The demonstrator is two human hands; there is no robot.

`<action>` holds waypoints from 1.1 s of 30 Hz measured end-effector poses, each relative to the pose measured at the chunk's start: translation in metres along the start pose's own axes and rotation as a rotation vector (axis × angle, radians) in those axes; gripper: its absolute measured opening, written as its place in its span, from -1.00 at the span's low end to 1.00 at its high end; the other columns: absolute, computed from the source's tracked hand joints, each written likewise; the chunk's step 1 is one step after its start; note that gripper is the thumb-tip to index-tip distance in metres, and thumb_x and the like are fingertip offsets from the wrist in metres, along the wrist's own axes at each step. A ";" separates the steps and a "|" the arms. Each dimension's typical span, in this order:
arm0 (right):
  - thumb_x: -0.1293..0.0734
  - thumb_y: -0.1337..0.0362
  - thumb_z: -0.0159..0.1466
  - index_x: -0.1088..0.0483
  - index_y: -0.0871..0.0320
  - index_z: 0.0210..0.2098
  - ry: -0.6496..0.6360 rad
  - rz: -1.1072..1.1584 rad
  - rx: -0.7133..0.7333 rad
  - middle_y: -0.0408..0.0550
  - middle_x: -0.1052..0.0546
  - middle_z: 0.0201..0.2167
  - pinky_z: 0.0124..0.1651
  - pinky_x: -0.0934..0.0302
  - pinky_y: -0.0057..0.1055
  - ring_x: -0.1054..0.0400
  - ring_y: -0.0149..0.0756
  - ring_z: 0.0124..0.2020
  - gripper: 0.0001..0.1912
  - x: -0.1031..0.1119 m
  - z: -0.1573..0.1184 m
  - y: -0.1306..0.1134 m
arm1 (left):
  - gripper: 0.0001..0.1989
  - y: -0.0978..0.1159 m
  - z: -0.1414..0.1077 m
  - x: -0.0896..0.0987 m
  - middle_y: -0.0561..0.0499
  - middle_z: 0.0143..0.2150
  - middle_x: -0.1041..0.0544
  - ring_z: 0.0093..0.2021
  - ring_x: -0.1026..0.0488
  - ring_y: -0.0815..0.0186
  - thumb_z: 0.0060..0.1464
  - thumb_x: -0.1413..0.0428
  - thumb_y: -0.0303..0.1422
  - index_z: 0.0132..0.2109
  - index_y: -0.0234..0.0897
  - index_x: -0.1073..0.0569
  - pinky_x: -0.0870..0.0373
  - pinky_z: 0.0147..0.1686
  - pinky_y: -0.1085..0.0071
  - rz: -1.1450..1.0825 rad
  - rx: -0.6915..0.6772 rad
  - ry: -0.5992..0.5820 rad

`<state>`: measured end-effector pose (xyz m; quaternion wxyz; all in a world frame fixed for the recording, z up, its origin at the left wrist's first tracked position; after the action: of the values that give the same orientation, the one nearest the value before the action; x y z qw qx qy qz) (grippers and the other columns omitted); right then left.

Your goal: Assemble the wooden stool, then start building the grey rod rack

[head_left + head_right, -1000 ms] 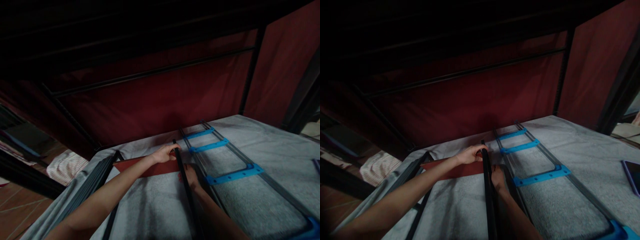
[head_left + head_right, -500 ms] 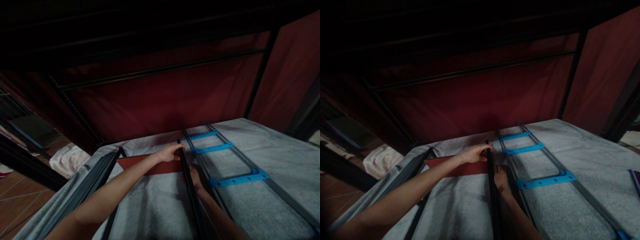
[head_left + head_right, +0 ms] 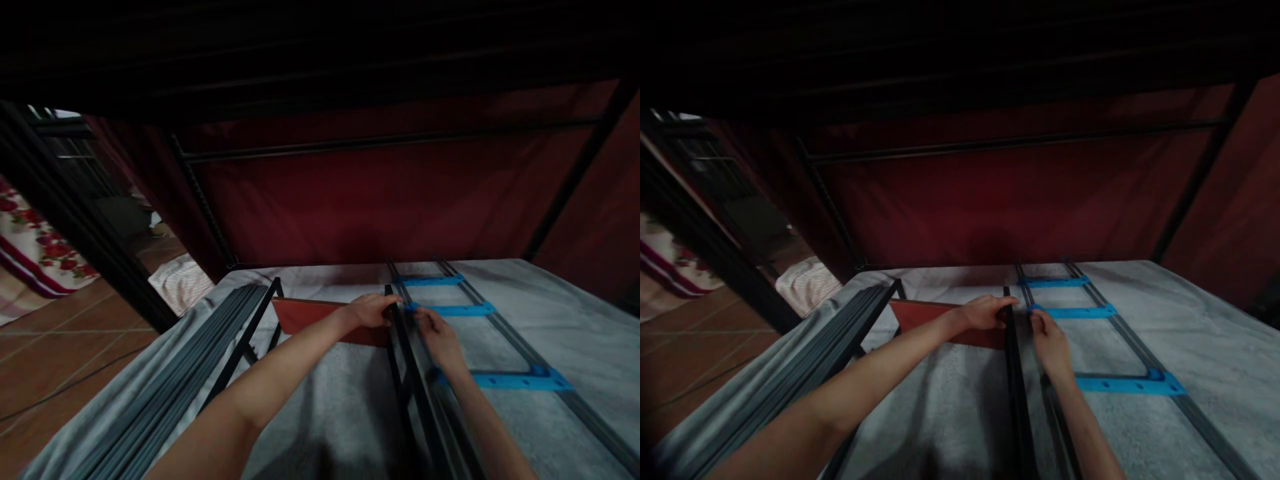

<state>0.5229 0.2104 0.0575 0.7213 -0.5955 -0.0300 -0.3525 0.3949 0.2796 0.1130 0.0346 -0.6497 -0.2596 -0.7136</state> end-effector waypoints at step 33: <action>-0.06 0.30 0.36 -0.31 0.16 -0.02 -0.350 -0.902 0.710 0.11 -0.51 -0.08 0.22 0.01 0.00 -0.38 -0.12 -0.01 -0.70 -0.097 -0.003 -0.099 | -0.75 -0.183 -0.266 0.018 -0.04 -0.29 -0.51 -0.27 -0.47 0.32 0.09 -0.16 -0.22 -0.17 -0.31 -0.42 -0.45 -0.27 0.41 -1.396 0.818 0.744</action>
<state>0.3953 0.2493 0.0946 0.6397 -0.2957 -0.5139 -0.4890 0.0795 0.3325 0.0652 -0.0965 -0.0064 -0.8027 -0.5884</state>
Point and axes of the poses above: each hand's wrist, its own z-axis towards the middle knuckle, its own x-axis out of the back of the hand, y = z × x, the point moved 8 cm from there along z, towards the middle knuckle
